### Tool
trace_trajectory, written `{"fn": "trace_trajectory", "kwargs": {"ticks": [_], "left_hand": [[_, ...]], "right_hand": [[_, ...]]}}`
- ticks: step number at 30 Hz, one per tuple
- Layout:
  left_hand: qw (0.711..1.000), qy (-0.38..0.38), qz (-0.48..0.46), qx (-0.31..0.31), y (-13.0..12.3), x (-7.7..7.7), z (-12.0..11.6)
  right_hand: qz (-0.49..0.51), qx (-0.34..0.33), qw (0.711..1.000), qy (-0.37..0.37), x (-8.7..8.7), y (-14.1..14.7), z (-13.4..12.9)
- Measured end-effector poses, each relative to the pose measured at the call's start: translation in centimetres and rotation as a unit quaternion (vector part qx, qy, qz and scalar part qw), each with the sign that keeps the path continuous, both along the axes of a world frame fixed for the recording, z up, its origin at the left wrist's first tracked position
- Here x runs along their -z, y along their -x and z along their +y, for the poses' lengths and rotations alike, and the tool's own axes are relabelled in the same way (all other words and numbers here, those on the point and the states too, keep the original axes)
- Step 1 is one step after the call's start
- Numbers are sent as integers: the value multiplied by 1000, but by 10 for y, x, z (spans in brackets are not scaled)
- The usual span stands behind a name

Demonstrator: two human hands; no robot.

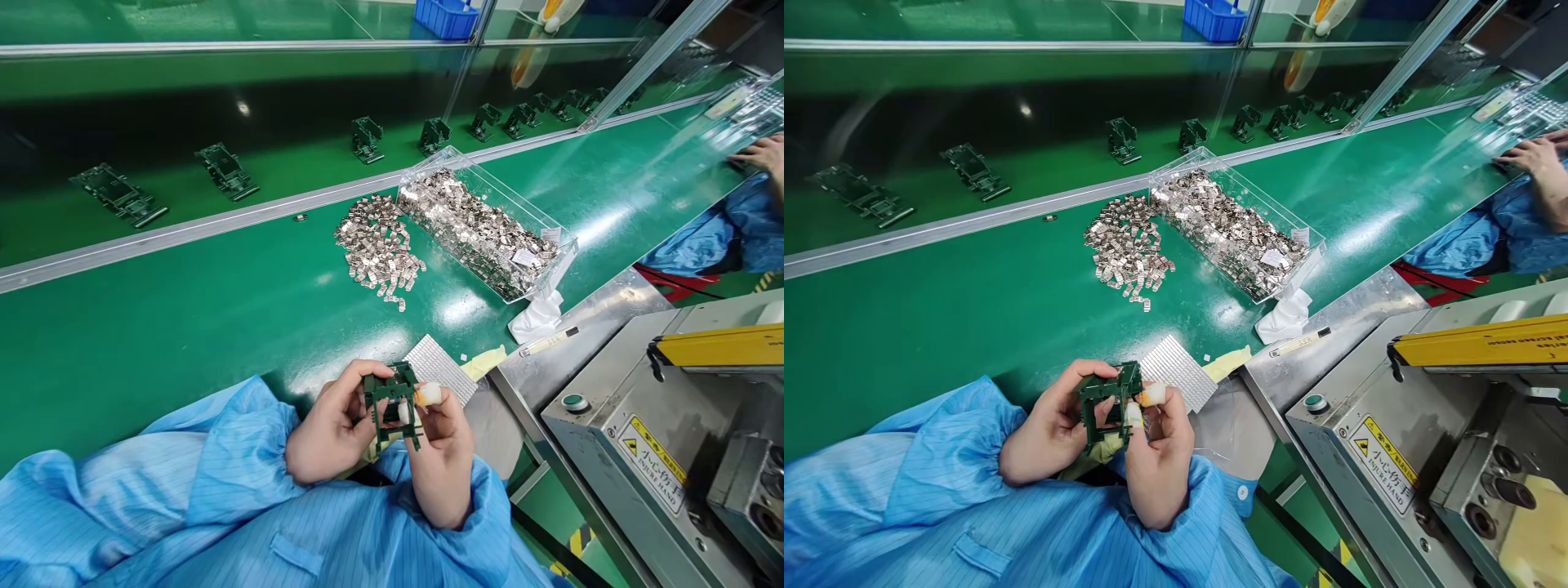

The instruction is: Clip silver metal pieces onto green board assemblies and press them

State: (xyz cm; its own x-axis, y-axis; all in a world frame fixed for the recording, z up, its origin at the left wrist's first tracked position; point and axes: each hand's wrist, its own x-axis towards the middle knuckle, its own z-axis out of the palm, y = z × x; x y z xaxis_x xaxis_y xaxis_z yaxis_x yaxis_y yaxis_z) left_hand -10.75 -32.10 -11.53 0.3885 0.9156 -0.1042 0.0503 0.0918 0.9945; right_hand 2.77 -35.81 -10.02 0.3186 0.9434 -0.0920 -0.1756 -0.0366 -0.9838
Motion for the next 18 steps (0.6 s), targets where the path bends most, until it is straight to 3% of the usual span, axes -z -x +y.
{"fn": "trace_trajectory", "kwargs": {"ticks": [12, 18], "left_hand": [[994, 66, -93, 0, -5, 2, 5], [991, 61, -119, 11, -6, 1, 8]], "right_hand": [[-2, -10, 1000, -10, -2, 0, 0], [-83, -47, 994, -48, 2, -6, -1]]}}
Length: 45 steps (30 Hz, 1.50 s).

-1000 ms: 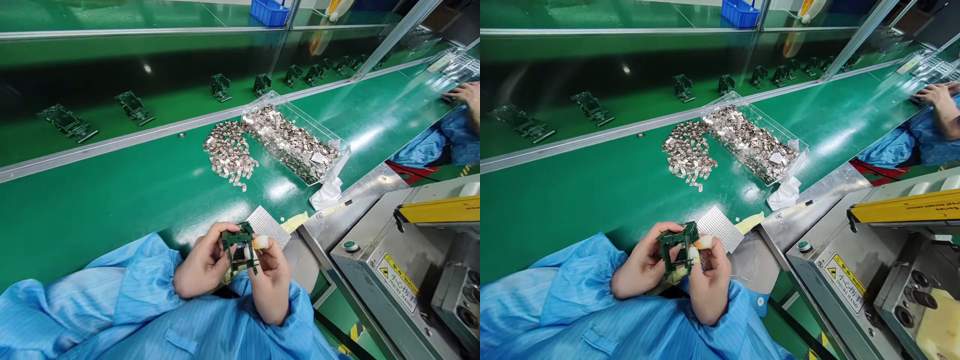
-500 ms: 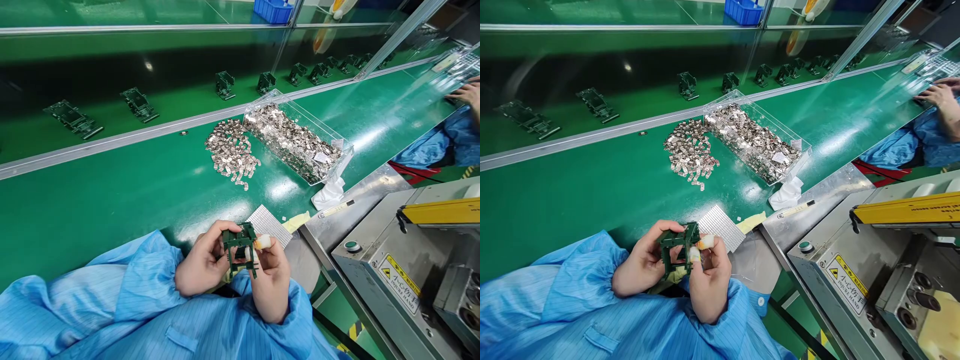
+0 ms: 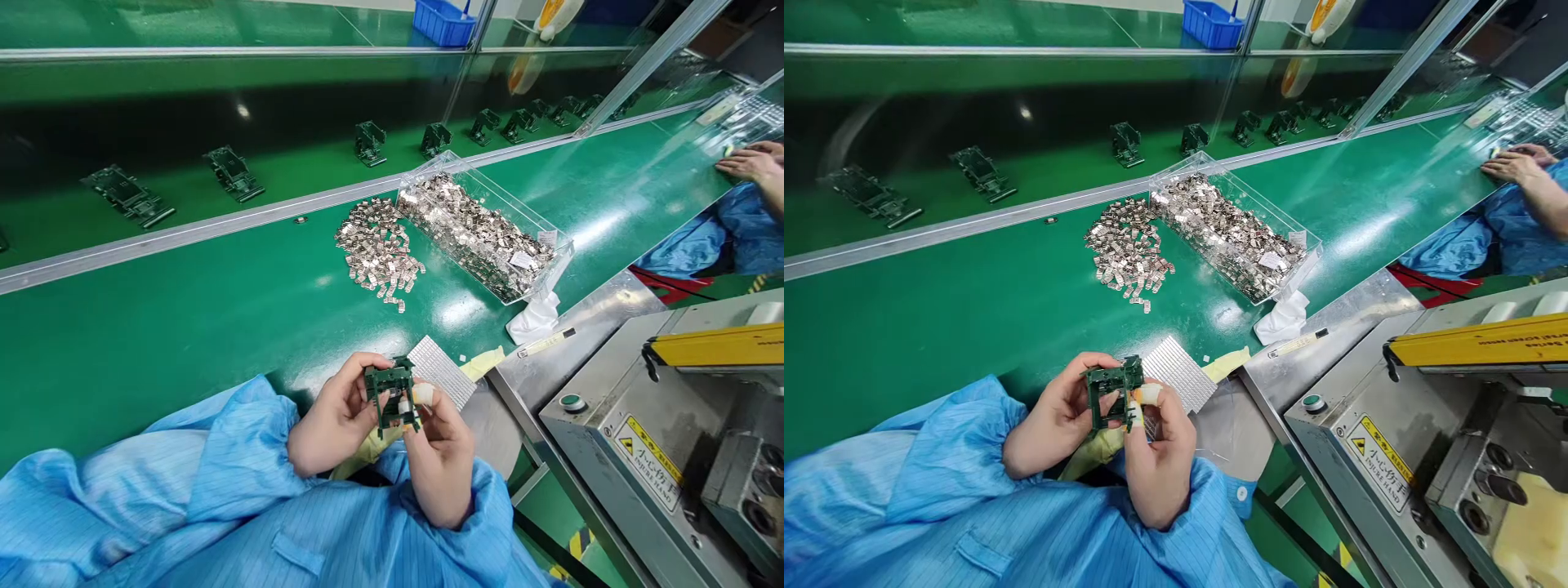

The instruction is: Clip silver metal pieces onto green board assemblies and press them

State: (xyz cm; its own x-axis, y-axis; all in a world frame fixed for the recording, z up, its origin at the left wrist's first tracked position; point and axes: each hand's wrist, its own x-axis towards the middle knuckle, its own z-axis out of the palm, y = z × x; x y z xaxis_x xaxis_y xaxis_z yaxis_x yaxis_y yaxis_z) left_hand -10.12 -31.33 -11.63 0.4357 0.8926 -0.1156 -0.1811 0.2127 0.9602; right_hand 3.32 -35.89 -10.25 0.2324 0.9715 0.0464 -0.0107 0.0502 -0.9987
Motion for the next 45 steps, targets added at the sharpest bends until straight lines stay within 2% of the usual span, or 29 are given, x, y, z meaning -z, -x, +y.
{"fn": "trace_trajectory", "kwargs": {"ticks": [8, 13, 18, 22, 31, 39, 45], "left_hand": [[999, -21, 28, -1, 1, 2, 1], [999, -23, 44, 6, 2, 4, -1], [999, -17, 35, 14, 2, 0, -1], [999, -7, 26, 22, 1, 0, 0], [999, -3, 30, 21, 0, 0, 0], [995, -34, 94, 6, 6, -2, -7], [998, -23, 55, 5, 3, -12, -9]], "right_hand": [[-172, 34, 983, -53, 7, -4, -1], [-208, 36, 976, -47, 7, -2, -2], [-95, 18, 995, -6, 8, 0, -3], [-21, 23, 999, 7, 10, 1, -1], [41, 29, 998, 27, 2, 5, 2], [110, 44, 992, 41, -5, 5, 6], [128, 67, 989, 33, -8, 12, 4]]}}
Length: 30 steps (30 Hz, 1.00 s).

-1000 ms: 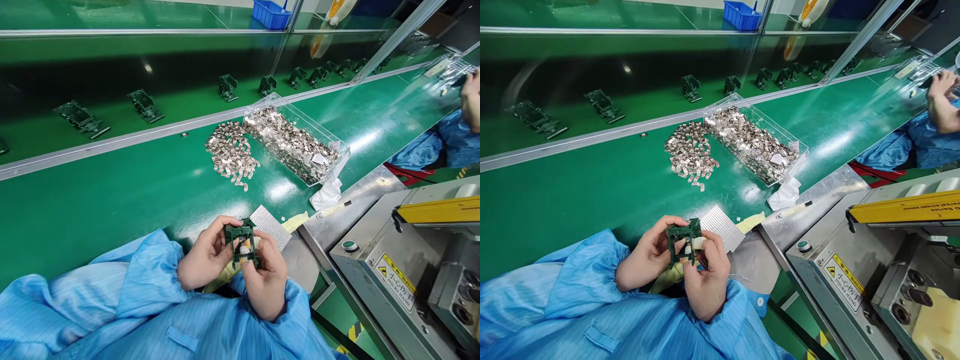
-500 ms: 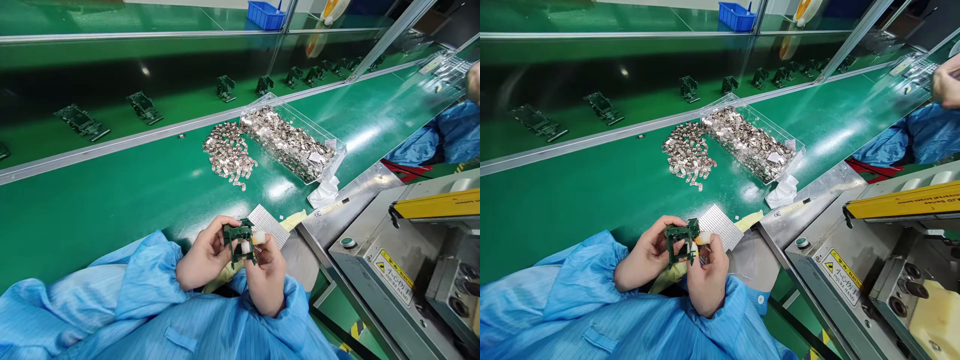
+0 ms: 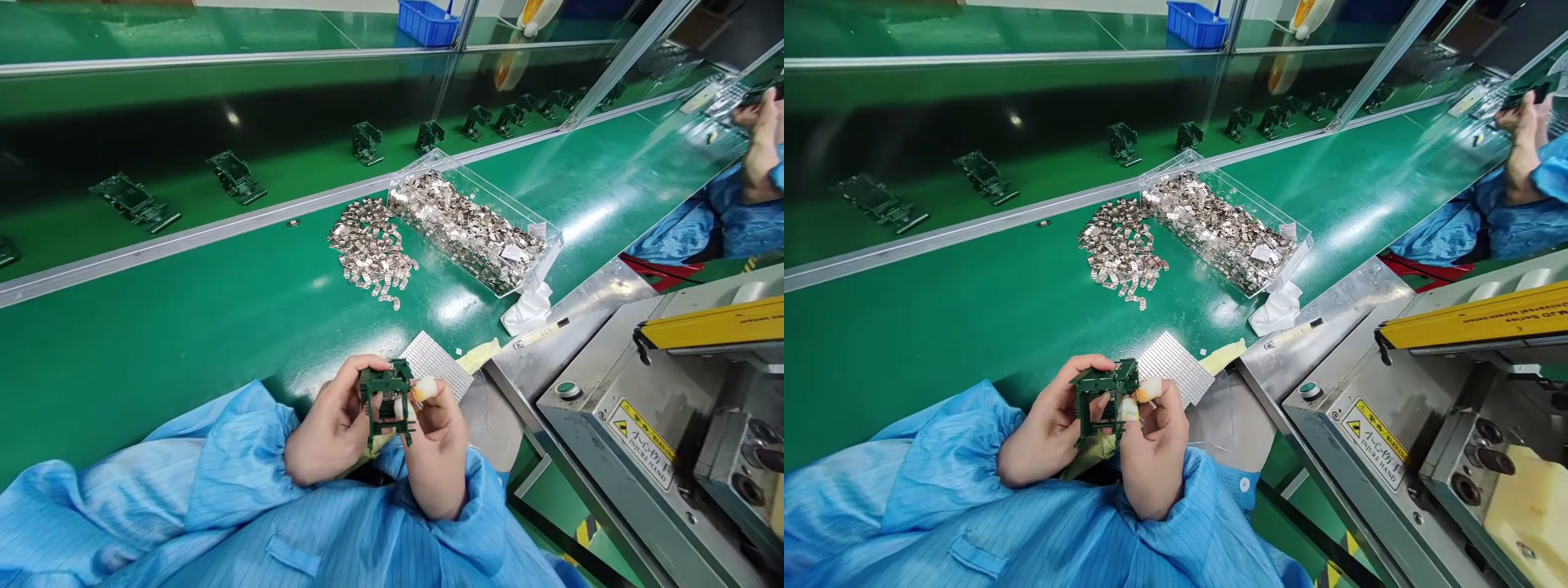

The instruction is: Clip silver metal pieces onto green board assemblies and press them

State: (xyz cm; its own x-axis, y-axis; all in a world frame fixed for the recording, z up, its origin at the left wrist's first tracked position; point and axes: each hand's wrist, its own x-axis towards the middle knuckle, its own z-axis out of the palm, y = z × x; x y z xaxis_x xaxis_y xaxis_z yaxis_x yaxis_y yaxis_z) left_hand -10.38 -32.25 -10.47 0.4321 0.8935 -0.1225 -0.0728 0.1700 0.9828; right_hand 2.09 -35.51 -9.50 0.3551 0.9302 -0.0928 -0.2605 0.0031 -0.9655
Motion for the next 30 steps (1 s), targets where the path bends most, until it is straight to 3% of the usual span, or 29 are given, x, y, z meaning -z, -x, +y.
{"fn": "trace_trajectory", "kwargs": {"ticks": [8, 15, 25, 30], "left_hand": [[999, 39, 1, -1, -6, -8, 0], [998, 29, -26, 40, -10, -12, -6], [999, 24, -6, 44, -17, -10, -15], [996, 30, -14, 88, -12, -9, -7]], "right_hand": [[40, -3, 999, 16, 5, 7, -7], [-44, 53, 997, 14, 17, 1, -24], [-28, 70, 997, 16, 23, 2, -32], [-52, 100, 994, -5, 33, -20, -45]]}}
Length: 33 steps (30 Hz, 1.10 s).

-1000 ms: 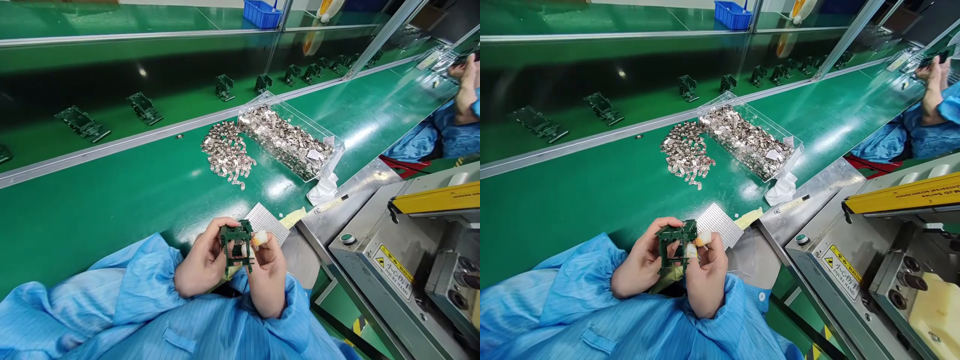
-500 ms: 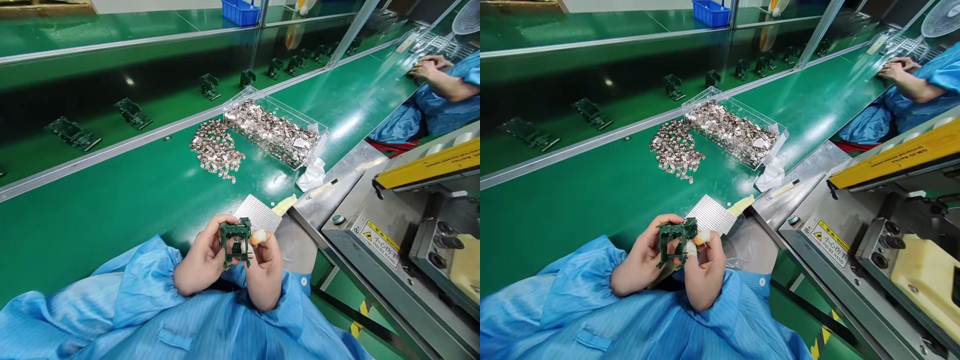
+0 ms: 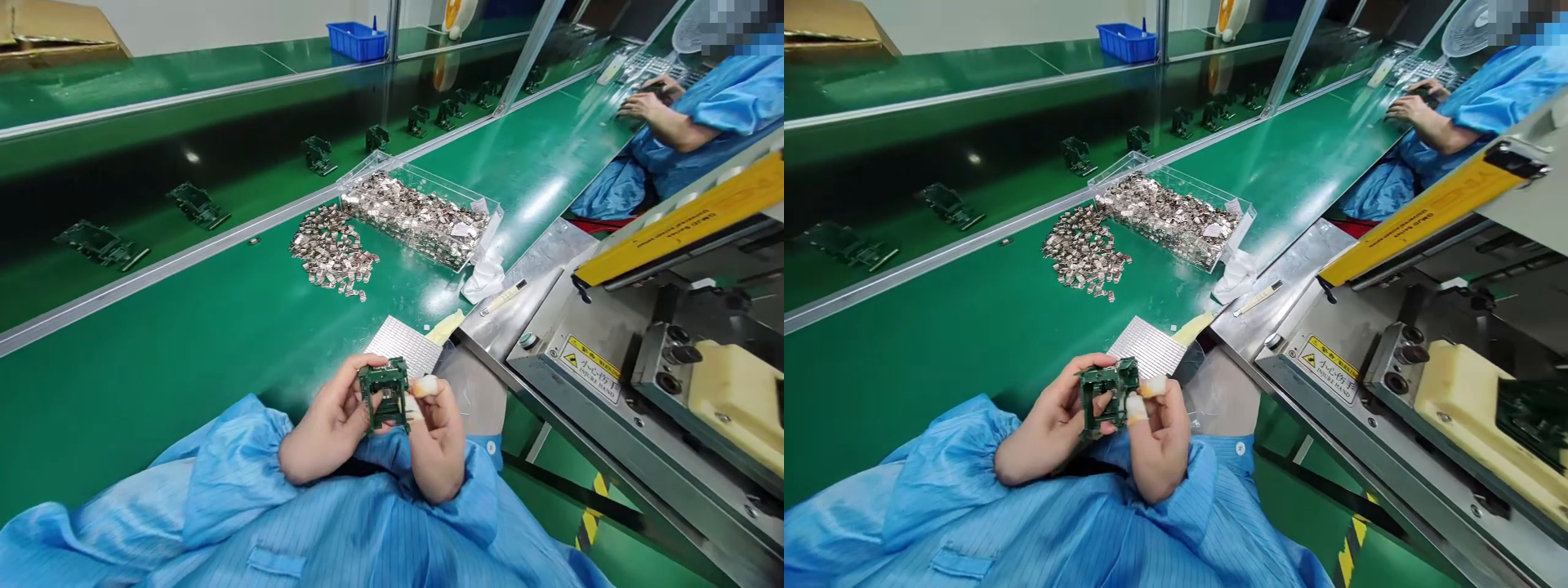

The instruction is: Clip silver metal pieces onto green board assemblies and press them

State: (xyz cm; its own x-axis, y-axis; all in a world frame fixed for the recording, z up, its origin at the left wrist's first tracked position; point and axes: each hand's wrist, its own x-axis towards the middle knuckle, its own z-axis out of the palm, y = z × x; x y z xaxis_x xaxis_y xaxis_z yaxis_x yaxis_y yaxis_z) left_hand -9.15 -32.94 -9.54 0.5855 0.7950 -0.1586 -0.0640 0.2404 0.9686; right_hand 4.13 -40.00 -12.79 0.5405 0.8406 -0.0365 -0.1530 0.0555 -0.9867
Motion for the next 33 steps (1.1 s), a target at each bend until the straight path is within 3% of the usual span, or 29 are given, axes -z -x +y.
{"fn": "trace_trajectory", "kwargs": {"ticks": [4, 7, 12, 18, 22, 28, 33], "left_hand": [[997, -23, -14, -74, -6, 5, 30], [996, -45, -41, -70, -27, 15, 48], [995, -74, -55, -25, -58, 30, 54], [992, -120, 15, -39, -56, 35, 51], [992, -105, 29, -60, -54, 36, 51], [998, -1, -58, -39, -56, 33, 54], [994, 7, -95, -43, -57, 29, 54]], "right_hand": [[-31, 87, 994, 60, 26, -40, -9], [-50, 36, 994, 89, 41, -53, -3], [-92, 4, 994, 62, 47, -39, 21], [-166, 9, 986, 23, 66, -40, 26], [-228, -33, 973, 19, 77, -55, 22], [-294, -140, 943, 74, 69, -71, 12], [-294, -175, 931, 124, 31, -84, -2]]}}
